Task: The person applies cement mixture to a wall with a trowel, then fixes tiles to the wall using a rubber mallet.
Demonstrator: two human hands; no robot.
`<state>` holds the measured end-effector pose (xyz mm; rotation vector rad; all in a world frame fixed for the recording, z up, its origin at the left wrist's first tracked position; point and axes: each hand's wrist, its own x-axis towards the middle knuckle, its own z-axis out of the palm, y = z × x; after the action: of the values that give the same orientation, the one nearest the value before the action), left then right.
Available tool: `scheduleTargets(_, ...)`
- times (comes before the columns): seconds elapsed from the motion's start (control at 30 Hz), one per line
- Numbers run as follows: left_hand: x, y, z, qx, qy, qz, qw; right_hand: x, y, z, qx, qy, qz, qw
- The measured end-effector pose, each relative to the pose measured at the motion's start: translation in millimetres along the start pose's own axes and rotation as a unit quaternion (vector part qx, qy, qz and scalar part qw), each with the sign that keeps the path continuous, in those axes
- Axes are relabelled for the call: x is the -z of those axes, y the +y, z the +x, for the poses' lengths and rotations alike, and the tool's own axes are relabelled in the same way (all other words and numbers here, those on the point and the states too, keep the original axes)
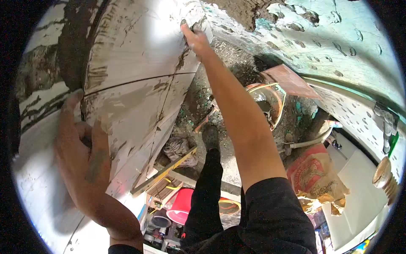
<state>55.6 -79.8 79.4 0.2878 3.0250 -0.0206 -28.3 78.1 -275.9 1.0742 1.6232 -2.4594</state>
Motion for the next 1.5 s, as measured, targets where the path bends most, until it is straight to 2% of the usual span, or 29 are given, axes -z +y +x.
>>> scheduleTargets(0.07,-1.0,-0.1,-1.2,-0.002,-0.002,-0.007,1.0,9.4,-0.1,-5.8,0.001,0.022,-0.023,0.999)
scheduleTargets(0.1,-2.4,-1.9,-1.2,-0.008,0.005,-0.01,1.0,21.9,-2.2,-12.1,-0.018,-0.031,0.011,0.999)
scheduleTargets(0.13,-4.7,-4.8,-1.3,-0.013,0.014,-0.014,1.0,23.2,-7.4,-24.9,-0.075,0.043,0.006,0.996)
scheduleTargets(0.2,-8.5,-14.4,-2.7,-0.065,0.029,0.004,0.997,48.1,11.6,-43.3,0.05,0.072,-0.022,0.996)
scheduleTargets(0.27,-12.3,-17.3,-2.3,-0.081,0.051,0.008,0.995,82.5,36.8,-77.7,0.155,0.094,-0.168,0.969)
scheduleTargets(0.3,-11.3,-15.4,-3.0,-0.054,0.027,0.016,0.998,103.2,59.1,-98.8,0.138,0.091,-0.208,0.964)
scheduleTargets(0.4,-12.0,-22.3,-6.8,-0.099,0.047,0.012,0.994,127.7,99.2,-195.1,0.07,0.097,-0.285,0.951)
scheduleTargets(0.47,-15.2,-17.1,-20.7,-0.092,0.082,-0.058,0.991,143.2,143.5,-246.5,0.124,0.064,-0.301,0.943)
scheduleTargets(0.57,-38.0,-16.3,-52.6,-0.094,0.088,-0.153,0.98,166.9,202.8,-308.9,0.03,0.045,-0.338,0.94)
scheduleTargets(0.6,-52.6,-21.2,-69.7,-0.096,0.071,-0.184,0.976,175.8,216.1,-332.8,-0.026,0.017,-0.331,0.943)
scheduleTargets(0.67,-88.1,-38.1,-103.1,-0.104,-0.056,-0.142,0.983,190.9,233.8,-365.3,-0.067,0.007,-0.296,0.953)
scheduleTargets(0.7,-109.3,-40.9,-126.3,-0.081,-0.099,-0.16,0.979,200.0,236.4,-379.1,-0.142,0.008,-0.23,0.963)
scheduleTargets(0.73,-131.0,-46.1,-151.5,-0.057,-0.142,-0.172,0.973,210.4,233.3,-389.9,-0.139,0.024,-0.279,0.95)
scheduleTargets(0.8,-177.8,-68.3,-202.7,-0.111,-0.188,-0.138,0.966,230.0,227.9,-405.2,-0.131,0.048,-0.375,0.916)
scheduleTargets(0.87,-197.3,-59.8,-251.1,-0.067,-0.259,-0.185,0.946,263.0,253.4,-417.0,-0.11,0.096,-0.351,0.925)
scheduleTargets(0.9,-213.3,-57.7,-279.0,-0.054,-0.286,-0.216,0.932,280.7,264.4,-420.9,-0.167,0.12,-0.347,0.915)
scheduleTargets(0.93,-222.3,-55.2,-306.0,-0.041,-0.316,-0.245,0.916,297.0,271.4,-427.9,-0.114,0.174,-0.332,0.92)
scheduleTargets(1.0,-225.2,-34.1,-337.1,-0.049,-0.388,-0.278,0.877,333.5,281.2,-433.1,-0.25,0.237,-0.241,0.907)
scheduleTargets(1.07,-233.1,-12.9,-333.5,-0.064,-0.378,-0.313,0.869,358.3,284.6,-438.4,-0.331,0.281,-0.106,0.894)
scheduleTargets(1.1,-239.8,-2.9,-322.4,-0.071,-0.364,-0.327,0.869,390.0,312.2,-440.8,-0.323,0.105,-0.442,0.83)
scheduleTargets(1.13,-245.9,5.5,-302.4,-0.087,-0.329,-0.33,0.881,420.3,340.6,-433.4,-0.249,-0.079,-0.717,0.646)
scheduleTargets(1.17,-250.1,11.1,-274.4,-0.103,-0.284,-0.327,0.896,429.3,348.4,-433.4,-0.319,0.051,-0.517,0.793)
scheduleTargets(1.2,-258.1,13.8,-242.8,-0.122,-0.234,-0.32,0.91,491.0,434.6,-435.1,-0.223,-0.045,-0.609,0.76)
scheduleTargets(1.23,-270.1,14.0,-210.6,-0.19,-0.137,-0.294,0.927,511.9,460.5,-428.8,-0.338,0.054,-0.298,0.891)
scheduleTargets(1.3,-278.4,18.8,-141.9,-0.245,-0.061,-0.251,0.934,493.4,429.6,-411.5,-0.317,0.037,-0.53,0.786)
scheduleTargets(1.33,-277.4,24.2,-109.7,-0.262,-0.001,-0.247,0.933,490.0,422.3,-407.1,-0.319,0.054,-0.562,0.761)
scheduleTargets(1.37,-273.7,30.6,-79.2,-0.282,0.057,-0.245,0.926,488.5,420.5,-400.8,-0.318,0.075,-0.569,0.755)
scheduleTargets(1.43,-264.8,43.6,-34.0,-0.282,0.089,-0.165,0.941,491.4,432.6,-389.2,-0.309,0.112,-0.57,0.753)
scheduleTargets(1.5,-279.9,49.0,-0.9,-0.335,0.109,-0.12,0.928,497.4,448.7,-379.6,-0.292,0.147,-0.564,0.758)
